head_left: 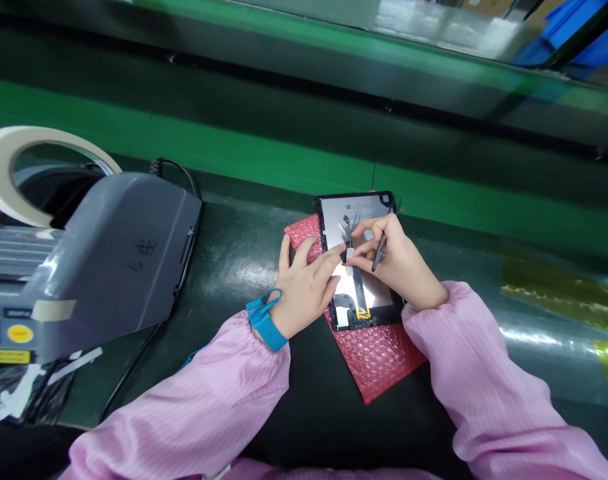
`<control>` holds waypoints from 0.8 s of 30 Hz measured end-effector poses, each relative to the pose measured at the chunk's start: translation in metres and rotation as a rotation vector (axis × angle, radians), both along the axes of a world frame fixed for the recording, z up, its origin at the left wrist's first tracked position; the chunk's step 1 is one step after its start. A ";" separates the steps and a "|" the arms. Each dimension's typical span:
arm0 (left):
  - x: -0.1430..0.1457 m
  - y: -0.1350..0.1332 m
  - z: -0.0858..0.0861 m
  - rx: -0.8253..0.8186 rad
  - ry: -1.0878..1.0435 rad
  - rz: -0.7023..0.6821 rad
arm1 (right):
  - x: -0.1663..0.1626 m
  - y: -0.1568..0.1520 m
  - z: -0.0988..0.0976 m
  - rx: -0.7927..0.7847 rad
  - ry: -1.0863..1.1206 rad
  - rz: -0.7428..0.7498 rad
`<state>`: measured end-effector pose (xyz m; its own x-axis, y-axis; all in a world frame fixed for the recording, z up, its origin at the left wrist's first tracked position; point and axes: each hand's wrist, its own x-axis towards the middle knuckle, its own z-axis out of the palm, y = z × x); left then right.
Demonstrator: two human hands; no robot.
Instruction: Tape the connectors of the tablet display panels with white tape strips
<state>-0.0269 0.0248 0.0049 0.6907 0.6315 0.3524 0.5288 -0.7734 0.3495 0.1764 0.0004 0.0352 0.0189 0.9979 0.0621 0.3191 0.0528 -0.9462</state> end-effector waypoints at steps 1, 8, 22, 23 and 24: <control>0.000 0.000 0.000 -0.002 -0.003 0.001 | 0.000 0.000 -0.001 -0.002 0.007 -0.007; 0.001 0.000 0.002 -0.039 -0.005 0.002 | -0.002 -0.001 -0.006 0.024 0.024 -0.029; -0.011 0.015 0.005 0.033 0.172 -0.156 | -0.002 -0.001 -0.011 0.051 -0.055 -0.039; -0.012 0.015 0.006 0.039 0.186 -0.163 | -0.003 -0.002 -0.012 0.055 -0.059 -0.042; -0.012 0.016 0.006 0.042 0.197 -0.167 | -0.003 -0.002 -0.012 0.062 -0.063 -0.050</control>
